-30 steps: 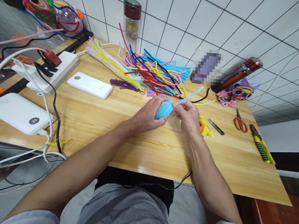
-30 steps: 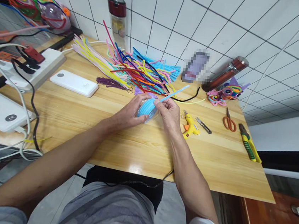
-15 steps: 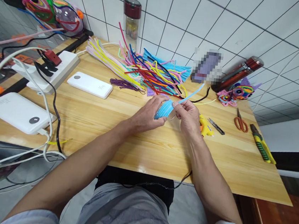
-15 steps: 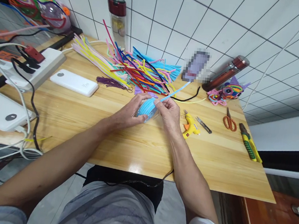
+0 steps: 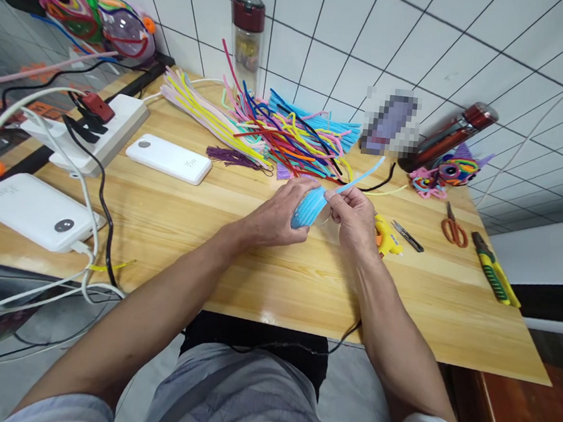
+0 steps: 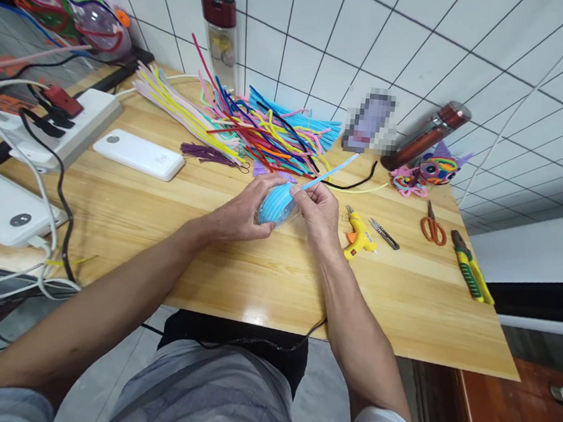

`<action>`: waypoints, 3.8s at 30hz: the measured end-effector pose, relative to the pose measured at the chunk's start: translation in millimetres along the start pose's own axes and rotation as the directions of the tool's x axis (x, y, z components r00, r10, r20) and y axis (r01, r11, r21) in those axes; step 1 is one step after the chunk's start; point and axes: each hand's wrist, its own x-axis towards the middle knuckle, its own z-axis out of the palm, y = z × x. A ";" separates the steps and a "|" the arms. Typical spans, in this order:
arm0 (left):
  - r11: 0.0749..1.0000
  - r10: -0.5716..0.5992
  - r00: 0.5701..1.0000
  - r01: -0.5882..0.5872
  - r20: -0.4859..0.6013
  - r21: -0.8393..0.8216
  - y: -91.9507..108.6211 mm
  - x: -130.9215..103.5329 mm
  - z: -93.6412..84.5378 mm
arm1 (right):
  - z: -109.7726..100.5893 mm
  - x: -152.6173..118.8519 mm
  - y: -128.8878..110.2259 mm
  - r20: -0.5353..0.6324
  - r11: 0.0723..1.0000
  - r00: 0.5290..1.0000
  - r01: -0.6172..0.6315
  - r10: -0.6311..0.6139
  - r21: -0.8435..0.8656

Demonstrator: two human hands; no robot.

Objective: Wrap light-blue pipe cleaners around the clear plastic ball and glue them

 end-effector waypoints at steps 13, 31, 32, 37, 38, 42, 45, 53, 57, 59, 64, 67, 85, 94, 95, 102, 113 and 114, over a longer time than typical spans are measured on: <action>0.998 -0.058 0.998 0.058 0.006 -0.034 3.1 1.7 0.4 | -0.7 0.8 0.3 0.013 0.999 1.000 0.000 0.000 -0.037; 0.963 -0.217 0.975 0.207 -0.038 -0.175 15.9 7.9 -0.5 | 1.9 -2.1 -3.3 0.032 1.000 0.999 -0.014 0.014 -0.009; 0.963 -0.214 0.976 0.206 -0.028 -0.176 15.7 7.6 -1.4 | 1.8 -2.0 -3.4 0.035 1.000 0.999 -0.013 0.014 -0.009; 0.987 -0.121 0.993 0.121 0.000 -0.107 8.5 4.5 -3.0 | 1.3 -1.6 -2.4 0.032 1.000 0.999 -0.008 0.009 -0.026; 0.991 -0.097 0.995 0.097 0.005 -0.093 6.6 3.7 -2.9 | 1.4 -1.5 -1.9 0.031 1.000 0.999 -0.010 0.010 -0.026; 0.996 -0.050 0.999 0.050 0.006 -0.068 1.8 1.5 -2.7 | 1.7 -1.3 -0.5 0.020 1.000 1.000 -0.017 0.018 -0.012; 0.997 -0.041 0.999 0.041 0.000 -0.062 1.8 1.1 -3.0 | 2.1 -1.4 -0.5 0.018 1.000 1.000 -0.016 0.016 -0.004; 0.975 -0.174 0.985 0.170 -0.019 -0.144 13.8 6.6 -4.4 | 3.5 -3.1 -1.1 0.019 1.000 1.000 -0.013 0.014 -0.020; 0.947 -0.250 0.968 0.240 -0.022 -0.213 19.6 9.2 -5.5 | 4.3 -4.5 -2.3 0.037 1.000 0.999 -0.004 0.004 -0.016; 0.941 -0.260 0.965 0.246 -0.030 -0.231 20.0 9.4 -5.2 | 4.5 -4.9 -2.8 0.033 1.000 0.999 -0.008 0.008 -0.003; 0.952 -0.235 0.969 0.213 -0.077 -0.219 16.0 8.3 -1.3 | 3.7 -4.5 -4.0 0.025 1.000 1.000 0.000 0.000 0.005; 0.955 -0.251 0.964 0.231 -0.089 -0.187 13.4 7.6 0.5 | 2.8 -4.0 -3.8 0.006 1.000 1.000 0.000 0.000 0.018; 0.942 -0.232 0.971 0.212 -0.051 -0.262 13.9 7.7 -0.2 | 3.4 -3.8 -5.0 0.045 1.000 0.999 0.019 -0.019 -0.006; 0.949 -0.197 0.979 0.175 -0.060 -0.264 7.9 7.8 1.3 | 2.9 -3.3 -2.2 0.051 1.000 0.999 0.010 -0.010 0.003; 0.944 -0.212 0.975 0.185 -0.069 -0.274 8.5 8.2 1.8 | 3.3 -3.7 -2.0 0.054 1.000 0.999 0.008 -0.008 0.005; 0.894 -0.291 0.955 0.253 -0.049 -0.370 15.1 8.9 2.0 | 4.0 -4.8 -2.3 0.093 0.999 0.995 0.015 -0.019 0.047; 0.950 -0.186 0.982 0.169 -0.041 -0.263 8.5 7.7 0.1 | 2.7 -4.1 -5.7 0.086 1.000 0.996 -0.004 0.003 0.003; 0.947 -0.195 0.980 0.178 -0.039 -0.268 9.3 7.8 -0.2 | 3.2 -4.5 -6.2 0.087 1.000 0.996 -0.003 0.003 0.005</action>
